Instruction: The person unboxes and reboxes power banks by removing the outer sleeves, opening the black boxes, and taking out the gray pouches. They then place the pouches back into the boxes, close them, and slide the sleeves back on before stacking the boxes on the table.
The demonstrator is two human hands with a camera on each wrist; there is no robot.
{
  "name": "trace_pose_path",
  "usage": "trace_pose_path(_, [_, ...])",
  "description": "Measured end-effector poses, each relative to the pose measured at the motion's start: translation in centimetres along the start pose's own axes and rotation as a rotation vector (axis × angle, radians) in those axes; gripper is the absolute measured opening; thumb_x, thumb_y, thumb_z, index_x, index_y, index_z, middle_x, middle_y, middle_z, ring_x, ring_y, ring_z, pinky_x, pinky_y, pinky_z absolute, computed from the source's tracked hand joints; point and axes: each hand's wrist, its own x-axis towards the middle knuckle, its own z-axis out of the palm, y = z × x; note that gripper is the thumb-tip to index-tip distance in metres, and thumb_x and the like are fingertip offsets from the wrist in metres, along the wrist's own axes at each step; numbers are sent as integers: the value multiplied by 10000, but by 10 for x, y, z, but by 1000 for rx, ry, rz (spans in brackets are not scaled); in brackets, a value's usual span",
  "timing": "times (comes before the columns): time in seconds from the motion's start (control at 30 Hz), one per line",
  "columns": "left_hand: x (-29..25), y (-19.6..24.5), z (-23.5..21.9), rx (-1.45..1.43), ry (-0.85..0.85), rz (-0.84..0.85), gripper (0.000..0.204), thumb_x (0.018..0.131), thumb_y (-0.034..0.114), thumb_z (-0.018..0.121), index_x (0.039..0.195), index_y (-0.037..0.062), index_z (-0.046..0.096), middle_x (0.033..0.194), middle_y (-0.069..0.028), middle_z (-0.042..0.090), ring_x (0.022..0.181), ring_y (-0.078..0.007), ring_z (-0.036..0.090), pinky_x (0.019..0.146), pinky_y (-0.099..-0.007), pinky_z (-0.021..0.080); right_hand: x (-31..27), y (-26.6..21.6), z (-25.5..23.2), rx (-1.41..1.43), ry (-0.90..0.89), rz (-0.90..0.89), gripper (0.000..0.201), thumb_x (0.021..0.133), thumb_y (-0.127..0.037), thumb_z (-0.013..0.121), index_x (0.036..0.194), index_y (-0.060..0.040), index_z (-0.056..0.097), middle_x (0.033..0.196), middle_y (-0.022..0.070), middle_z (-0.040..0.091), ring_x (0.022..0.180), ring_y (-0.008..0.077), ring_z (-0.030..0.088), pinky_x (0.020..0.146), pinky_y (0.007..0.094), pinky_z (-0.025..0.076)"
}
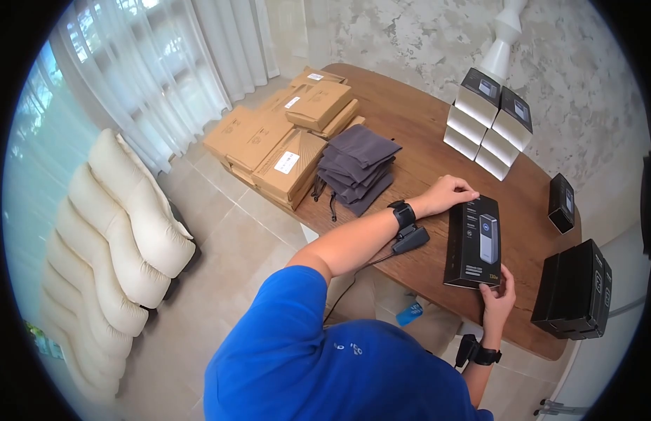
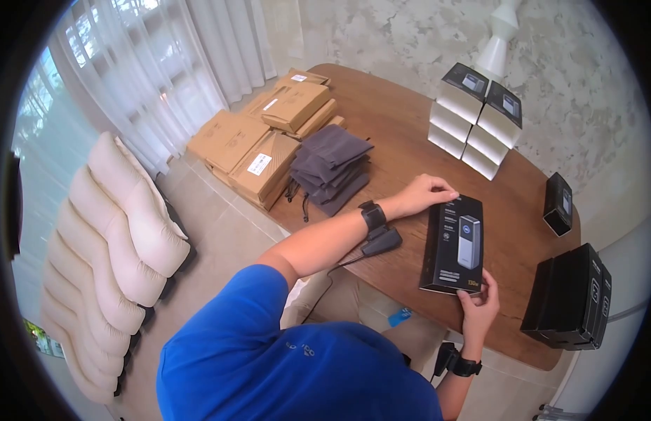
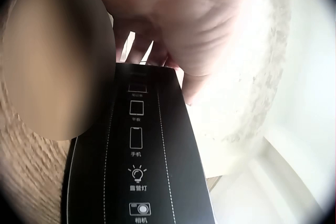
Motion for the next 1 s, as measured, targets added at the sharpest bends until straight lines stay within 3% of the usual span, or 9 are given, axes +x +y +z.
trace_pose_path(0.07, [1,-3,0,10,-100,-36,323,893,253,653,1065,-20,675,968,-100,700,894,-139,634,814,-267,495,0,14,-8,14,14,-27,542,754,50,695,1258,9,501,1036,74,617,926,128,598,792,227,481])
trace_pose_path(0.23, [2,-1,1,-76,-116,6,340,901,222,641,1128,-30,646,1012,-111,692,922,-133,626,844,-271,490,1,10,-12,-10,83,210,466,815,6,661,1255,7,508,1052,75,612,949,130,578,803,239,471])
trace_pose_path(0.37, [2,-8,6,-132,-67,-36,319,910,200,624,1120,-40,641,1017,-103,689,925,-138,625,853,-271,484,2,18,-5,-40,69,123,441,852,-47,638,1266,17,502,1053,80,613,963,147,569,849,279,461])
trace_pose_path(0.43, [0,-6,8,-48,35,-38,333,927,244,594,1081,-46,650,988,-110,693,903,-150,630,838,-282,482,-2,7,7,-206,17,-32,449,871,-117,624,1284,5,497,1081,111,614,1007,210,576,911,339,437])
trace_pose_path(0.47, [0,-6,7,-43,32,-37,333,927,244,594,1081,-46,650,988,-110,693,903,-150,630,838,-282,482,-4,12,6,-433,5,-18,468,880,-185,608,1301,-18,491,1140,154,595,1063,291,563,944,380,413])
trace_pose_path(0.53, [-4,5,4,51,82,-122,364,933,288,574,1058,-44,657,951,-122,697,894,-157,635,824,-291,481,-8,-14,16,-463,6,14,474,878,-225,606,1300,-38,499,1168,177,573,1095,338,543,947,393,406])
trace_pose_path(0.87, [-6,2,6,72,67,-85,363,937,293,565,1026,-47,660,926,-123,698,864,-150,629,798,-282,474,-4,-2,8,-458,-50,-71,499,870,-227,611,1307,-21,489,1152,170,578,1079,338,535,939,394,407])
trace_pose_path(0.97, [-5,2,7,32,44,-101,403,951,322,538,1057,-52,646,949,-137,693,898,-163,628,822,-292,470,-3,-4,7,-418,-48,-58,515,866,-229,620,1318,-24,485,1135,179,579,1054,340,540,941,399,402])
trace_pose_path(1.0, [-6,5,5,128,57,-124,440,959,347,514,1088,-57,629,995,-169,680,945,-211,627,854,-314,465,-3,-5,8,-405,-42,-43,519,863,-206,623,1330,-28,481,1142,170,583,1049,310,549,911,375,422])
